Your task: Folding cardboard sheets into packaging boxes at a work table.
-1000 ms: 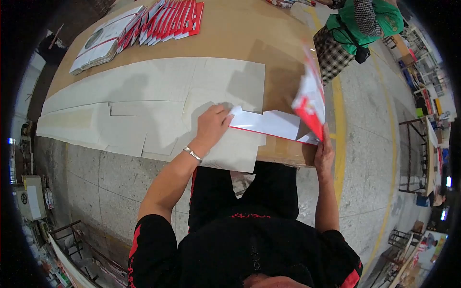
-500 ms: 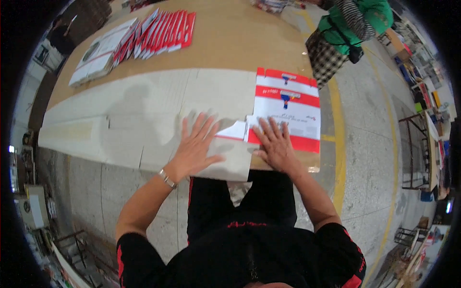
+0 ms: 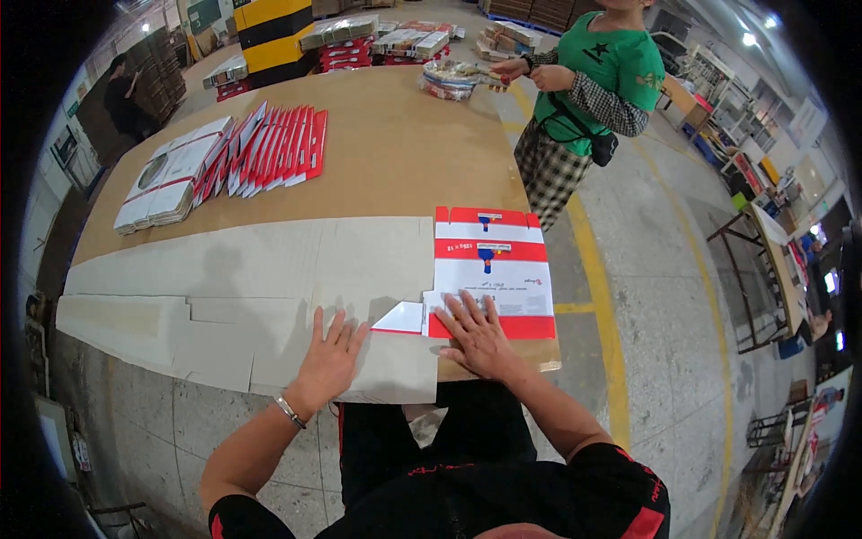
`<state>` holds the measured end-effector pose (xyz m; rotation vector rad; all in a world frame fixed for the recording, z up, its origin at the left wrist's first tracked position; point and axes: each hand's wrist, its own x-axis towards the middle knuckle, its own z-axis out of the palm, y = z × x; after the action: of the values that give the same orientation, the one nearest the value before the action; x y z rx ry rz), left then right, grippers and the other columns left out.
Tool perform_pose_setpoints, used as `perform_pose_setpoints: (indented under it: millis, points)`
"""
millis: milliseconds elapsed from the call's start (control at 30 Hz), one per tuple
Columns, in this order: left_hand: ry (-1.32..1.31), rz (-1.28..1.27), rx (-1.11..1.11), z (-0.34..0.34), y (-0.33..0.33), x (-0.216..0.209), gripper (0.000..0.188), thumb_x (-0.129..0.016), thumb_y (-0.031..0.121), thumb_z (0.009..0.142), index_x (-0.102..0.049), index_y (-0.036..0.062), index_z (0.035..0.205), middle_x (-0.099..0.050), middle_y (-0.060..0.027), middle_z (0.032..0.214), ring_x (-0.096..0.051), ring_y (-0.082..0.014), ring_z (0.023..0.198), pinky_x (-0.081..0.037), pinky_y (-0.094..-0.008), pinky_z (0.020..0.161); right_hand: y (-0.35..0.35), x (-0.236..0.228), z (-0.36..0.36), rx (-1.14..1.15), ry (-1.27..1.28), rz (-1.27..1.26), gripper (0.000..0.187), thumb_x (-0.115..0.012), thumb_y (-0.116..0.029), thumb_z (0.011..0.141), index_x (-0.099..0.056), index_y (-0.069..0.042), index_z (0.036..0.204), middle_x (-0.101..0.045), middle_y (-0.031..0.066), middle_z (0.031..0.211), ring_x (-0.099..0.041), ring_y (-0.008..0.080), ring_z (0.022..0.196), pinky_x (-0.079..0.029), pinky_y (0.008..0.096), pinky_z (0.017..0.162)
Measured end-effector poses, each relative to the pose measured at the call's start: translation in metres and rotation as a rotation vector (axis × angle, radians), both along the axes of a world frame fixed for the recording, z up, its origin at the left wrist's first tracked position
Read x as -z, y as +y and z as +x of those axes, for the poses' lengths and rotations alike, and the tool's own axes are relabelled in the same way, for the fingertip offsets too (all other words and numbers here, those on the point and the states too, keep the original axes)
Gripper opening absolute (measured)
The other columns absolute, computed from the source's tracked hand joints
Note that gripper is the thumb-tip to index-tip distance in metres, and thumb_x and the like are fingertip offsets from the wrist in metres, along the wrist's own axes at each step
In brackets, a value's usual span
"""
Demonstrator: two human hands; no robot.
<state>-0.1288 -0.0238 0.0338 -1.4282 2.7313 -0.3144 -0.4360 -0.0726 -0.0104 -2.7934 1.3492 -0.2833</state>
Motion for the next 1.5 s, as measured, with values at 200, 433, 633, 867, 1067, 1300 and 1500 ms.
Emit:
perform_pose_setpoints:
  millis: [200,433,633,867,1067,1300,1500]
  points:
    - [0.013,-0.107,-0.056,0.002,-0.007,0.008,0.048,-0.051,0.007,0.084,-0.048,0.0006,0.132,-0.058,-0.0186,0.117,-0.042,-0.0339,0.128,-0.014,-0.0619,0.112,-0.003,-0.001,0.003,0.002,0.005,0.014,0.072,-0.043,-0.061,0.09,-0.03,-0.02,0.148,-0.025,0.0113,0.154,-0.017,0.0346,0.143,-0.011,0.0608,0.112]
    - [0.159,-0.069,-0.073,0.016,-0.016,-0.004,0.038,-0.052,0.007,0.083,-0.058,0.0012,0.12,-0.065,-0.0121,0.1,-0.049,-0.027,0.122,-0.022,-0.0498,0.112,-0.003,-0.002,0.002,0.003,-0.01,0.004,0.072,-0.045,-0.06,0.09,-0.03,-0.02,0.148,-0.024,0.0107,0.154,-0.017,0.0344,0.143,-0.011,0.0611,0.112]
    - [0.404,-0.012,-0.103,0.033,-0.026,0.004,0.036,-0.062,0.012,0.081,-0.061,0.0063,0.117,-0.068,-0.0096,0.097,-0.053,-0.0246,0.116,-0.03,-0.0437,0.105,-0.002,-0.002,0.002,0.007,-0.002,0.016,0.071,-0.045,-0.059,0.09,-0.03,-0.02,0.148,-0.024,0.0099,0.154,-0.017,0.0338,0.143,-0.011,0.0613,0.112]
    - [0.618,0.214,-0.276,0.039,-0.044,-0.001,0.042,-0.071,0.022,0.079,-0.062,0.0068,0.117,-0.068,-0.0084,0.091,-0.055,-0.0239,0.107,-0.031,-0.0399,0.099,-0.002,-0.003,0.002,0.008,0.019,0.009,0.071,-0.045,-0.059,0.09,-0.029,-0.02,0.148,-0.024,0.0093,0.154,-0.017,0.0336,0.143,-0.011,0.0613,0.112]
    - [0.573,-0.105,-0.538,0.023,-0.061,0.014,0.078,-0.078,0.025,0.072,-0.043,0.0069,0.139,-0.054,-0.0154,0.119,-0.047,-0.0305,0.113,-0.033,-0.0396,0.097,-0.003,0.001,0.009,0.028,0.002,0.006,0.072,-0.045,-0.059,0.09,-0.03,-0.02,0.148,-0.023,0.0099,0.155,-0.017,0.0352,0.143,-0.011,0.062,0.112]
    - [1.161,-0.341,-0.774,-0.004,-0.062,0.041,0.11,-0.085,0.027,0.065,-0.017,0.0084,0.149,-0.025,-0.0232,0.138,-0.042,-0.0379,0.118,-0.039,-0.043,0.099,-0.006,0.003,0.006,0.024,-0.02,0.001,0.072,-0.045,-0.06,0.09,-0.031,-0.019,0.148,-0.024,0.011,0.154,-0.017,0.0363,0.142,-0.011,0.0622,0.111]
    - [1.905,-0.179,-0.755,-0.022,-0.071,0.055,0.089,-0.081,0.028,0.075,-0.03,-0.0022,0.142,-0.047,-0.015,0.128,-0.053,-0.0252,0.105,-0.049,-0.0343,0.087,-0.006,0.002,0.007,0.016,-0.015,-0.01,0.073,-0.044,-0.061,0.09,-0.031,-0.019,0.148,-0.025,0.0113,0.153,-0.019,0.0367,0.142,-0.012,0.0621,0.111]
